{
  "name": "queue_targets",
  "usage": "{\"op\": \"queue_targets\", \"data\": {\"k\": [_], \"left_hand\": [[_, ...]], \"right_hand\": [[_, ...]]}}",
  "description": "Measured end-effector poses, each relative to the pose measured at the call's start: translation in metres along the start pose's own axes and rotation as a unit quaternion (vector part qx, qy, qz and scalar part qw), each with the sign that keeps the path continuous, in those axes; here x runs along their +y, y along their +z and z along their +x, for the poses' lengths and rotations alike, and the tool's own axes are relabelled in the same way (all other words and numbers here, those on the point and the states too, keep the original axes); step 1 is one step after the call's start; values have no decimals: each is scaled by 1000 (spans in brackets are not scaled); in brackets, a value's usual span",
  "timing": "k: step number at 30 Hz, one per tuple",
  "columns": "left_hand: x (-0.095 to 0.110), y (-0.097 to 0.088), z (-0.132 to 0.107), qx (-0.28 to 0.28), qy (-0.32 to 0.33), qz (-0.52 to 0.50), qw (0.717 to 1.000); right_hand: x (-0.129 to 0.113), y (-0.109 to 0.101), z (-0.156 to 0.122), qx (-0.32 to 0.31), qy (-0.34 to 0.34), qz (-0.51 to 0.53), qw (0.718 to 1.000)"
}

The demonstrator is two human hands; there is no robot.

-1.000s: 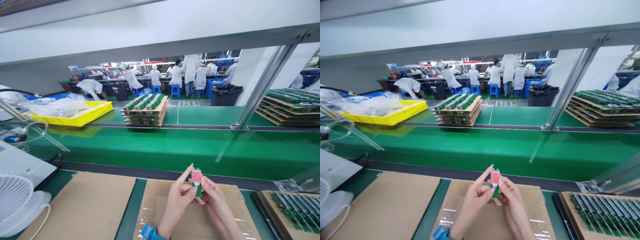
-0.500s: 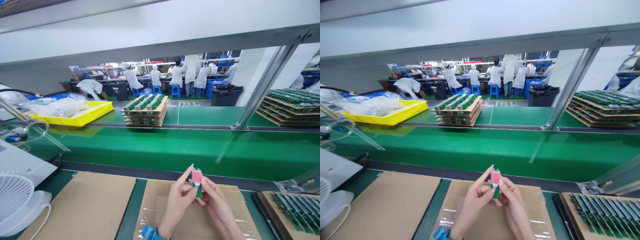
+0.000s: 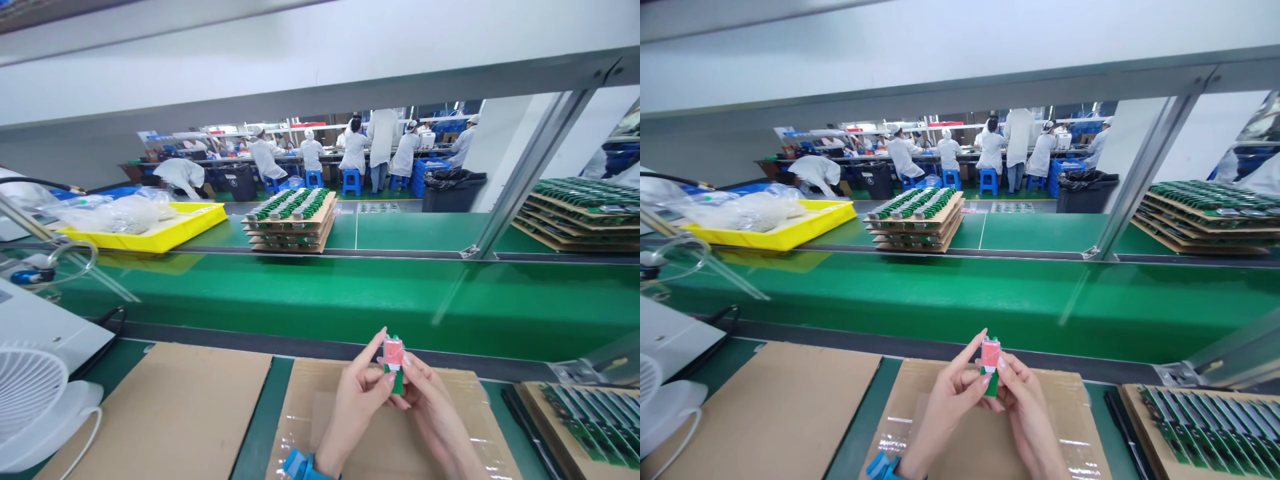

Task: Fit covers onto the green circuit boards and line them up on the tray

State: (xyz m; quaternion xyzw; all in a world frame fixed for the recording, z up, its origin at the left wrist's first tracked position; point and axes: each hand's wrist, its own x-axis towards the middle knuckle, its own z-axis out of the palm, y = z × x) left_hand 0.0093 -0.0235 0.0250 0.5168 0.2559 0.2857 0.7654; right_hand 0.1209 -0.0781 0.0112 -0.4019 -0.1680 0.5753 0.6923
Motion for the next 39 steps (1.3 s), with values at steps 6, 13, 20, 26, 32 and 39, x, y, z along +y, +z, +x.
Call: {"op": "queue_targets", "data": {"k": [6, 13, 20, 26, 32, 39], "left_hand": [[-1, -1, 1, -3, 1, 2, 1000], [-3, -1, 2, -5, 3, 4, 1000], [-5, -1, 2, -4, 10, 2, 1000], [-5, -2, 3, -4, 15, 2, 1000], [-6, -2, 5, -4, 16, -10, 1000], [-8, -3, 5, 0, 15, -6, 1000]], "right_hand": [[0, -1, 0, -1, -2, 7, 1000], [2, -3, 1, 12, -1, 7, 1000], [0, 1, -1, 8, -2, 7, 1000], [2, -1, 0, 5, -3, 10, 1000], [4, 0, 1, 5, -6, 20, 1000], [5, -2, 1, 8, 6, 30, 999]]}}
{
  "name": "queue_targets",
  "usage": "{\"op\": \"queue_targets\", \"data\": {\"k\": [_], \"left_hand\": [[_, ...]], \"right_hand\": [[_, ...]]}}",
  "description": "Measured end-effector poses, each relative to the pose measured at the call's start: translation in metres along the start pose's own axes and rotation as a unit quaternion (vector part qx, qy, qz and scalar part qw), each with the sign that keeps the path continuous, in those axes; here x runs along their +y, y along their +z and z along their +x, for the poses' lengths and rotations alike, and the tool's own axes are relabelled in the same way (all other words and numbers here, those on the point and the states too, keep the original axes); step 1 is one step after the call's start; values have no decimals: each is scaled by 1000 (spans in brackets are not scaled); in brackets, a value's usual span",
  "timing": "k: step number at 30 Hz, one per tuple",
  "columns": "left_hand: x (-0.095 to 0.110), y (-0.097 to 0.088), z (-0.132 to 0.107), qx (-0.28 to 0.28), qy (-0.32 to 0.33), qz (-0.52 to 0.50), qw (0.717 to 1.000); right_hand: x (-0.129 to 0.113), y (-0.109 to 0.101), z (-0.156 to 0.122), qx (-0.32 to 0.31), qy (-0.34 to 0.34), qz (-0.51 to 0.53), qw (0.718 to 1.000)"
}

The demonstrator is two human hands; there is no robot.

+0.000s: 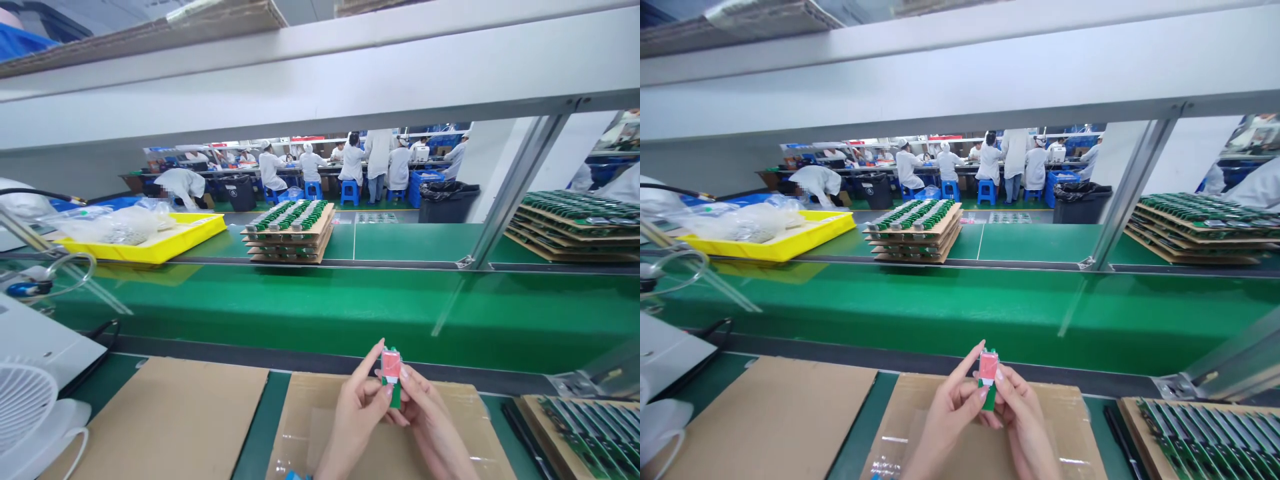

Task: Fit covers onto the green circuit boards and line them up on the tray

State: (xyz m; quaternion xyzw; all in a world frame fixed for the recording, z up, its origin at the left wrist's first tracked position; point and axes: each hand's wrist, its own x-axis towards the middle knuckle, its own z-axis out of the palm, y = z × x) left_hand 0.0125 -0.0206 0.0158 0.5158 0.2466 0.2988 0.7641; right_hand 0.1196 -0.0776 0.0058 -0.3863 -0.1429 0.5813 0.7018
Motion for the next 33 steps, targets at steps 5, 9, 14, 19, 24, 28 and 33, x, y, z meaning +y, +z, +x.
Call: {"op": "queue_targets", "data": {"k": [5, 9, 14, 19, 24, 28, 33], "left_hand": [[2, -1, 1, -9, 0, 5, 1000], [2, -4, 3, -10, -9, 12, 1000], [0, -9, 7, -14, -21, 21, 999], [-1, -10, 8, -4, -26, 29, 999], [4, -4, 7, 25, 1, 4, 1000], [8, -3, 6, 40, 0, 4, 999], [8, -6, 6, 59, 13, 5, 998]], "right_hand": [[0, 2, 2, -14, -5, 9, 1000], [1, 6, 6, -20, -21, 16, 999], [4, 7, 11, -5, -39, 19, 999], [3, 9, 12, 3, -51, 16, 999], [4, 11, 13, 4, -55, 11, 998], [7, 15, 15, -3, -56, 15, 998], [10, 19, 19, -2, -58, 16, 998]]}}
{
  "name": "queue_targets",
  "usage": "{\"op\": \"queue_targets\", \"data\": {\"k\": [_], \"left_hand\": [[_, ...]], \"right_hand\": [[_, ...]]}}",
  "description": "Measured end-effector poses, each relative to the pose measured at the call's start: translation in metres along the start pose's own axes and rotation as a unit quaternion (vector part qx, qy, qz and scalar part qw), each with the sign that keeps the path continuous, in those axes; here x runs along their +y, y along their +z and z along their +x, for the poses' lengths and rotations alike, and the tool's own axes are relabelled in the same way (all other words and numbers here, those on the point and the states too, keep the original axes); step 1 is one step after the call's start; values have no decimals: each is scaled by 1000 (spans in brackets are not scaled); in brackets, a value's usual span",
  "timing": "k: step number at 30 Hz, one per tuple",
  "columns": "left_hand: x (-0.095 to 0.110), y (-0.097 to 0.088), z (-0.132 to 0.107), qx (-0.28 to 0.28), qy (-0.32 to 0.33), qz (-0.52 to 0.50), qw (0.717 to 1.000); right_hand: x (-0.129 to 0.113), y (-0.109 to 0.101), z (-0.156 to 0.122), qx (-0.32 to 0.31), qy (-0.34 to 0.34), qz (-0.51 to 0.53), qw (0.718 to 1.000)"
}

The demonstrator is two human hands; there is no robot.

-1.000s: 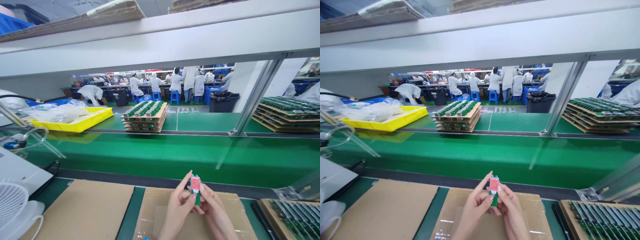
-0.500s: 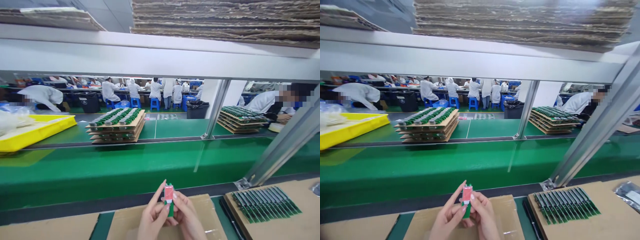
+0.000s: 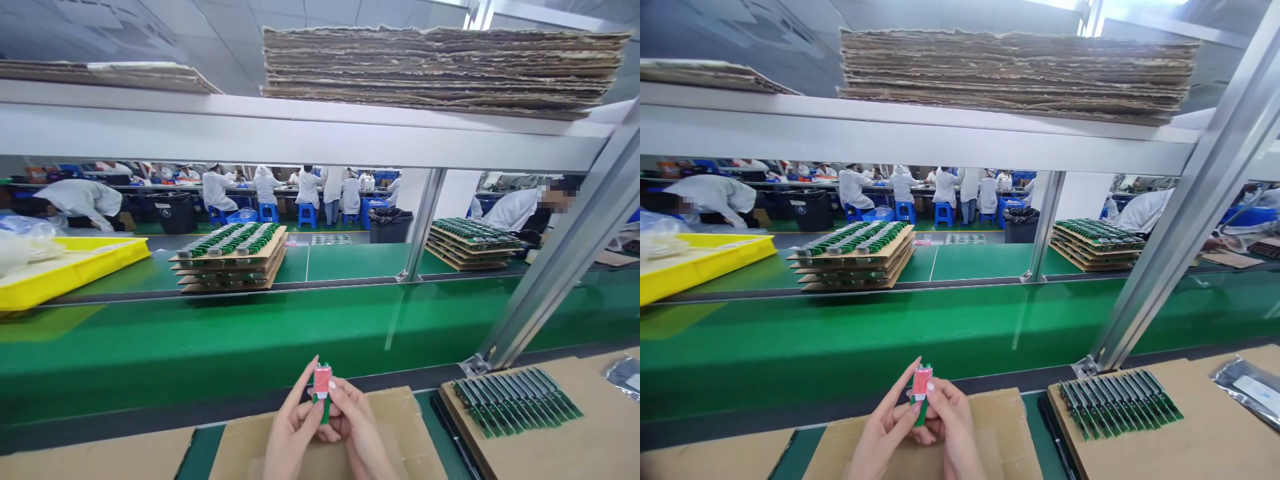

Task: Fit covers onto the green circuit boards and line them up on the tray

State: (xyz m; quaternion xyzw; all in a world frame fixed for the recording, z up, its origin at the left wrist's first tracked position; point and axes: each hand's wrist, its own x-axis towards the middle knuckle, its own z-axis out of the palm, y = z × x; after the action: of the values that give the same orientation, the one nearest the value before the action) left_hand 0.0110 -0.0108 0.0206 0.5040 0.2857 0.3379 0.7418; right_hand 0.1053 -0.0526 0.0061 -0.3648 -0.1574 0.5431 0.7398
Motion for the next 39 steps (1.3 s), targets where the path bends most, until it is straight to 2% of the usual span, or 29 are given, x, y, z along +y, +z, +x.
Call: {"op": "queue_targets", "data": {"k": [11, 22, 34, 39], "left_hand": [[-15, -7, 5, -49, 9, -20, 999], [-12, -4, 2, -57, -6, -46, 997], [-19, -4, 4, -61, -15, -18, 998], [-19, -3, 4, -46, -31, -25, 998]], "right_hand": [[6, -7, -5, 6, 19, 7, 1000], [6, -7, -13, 38, 12, -16, 999], [4, -7, -14, 63, 16, -17, 998], [9, -10, -12, 72, 23, -6, 997]]}}
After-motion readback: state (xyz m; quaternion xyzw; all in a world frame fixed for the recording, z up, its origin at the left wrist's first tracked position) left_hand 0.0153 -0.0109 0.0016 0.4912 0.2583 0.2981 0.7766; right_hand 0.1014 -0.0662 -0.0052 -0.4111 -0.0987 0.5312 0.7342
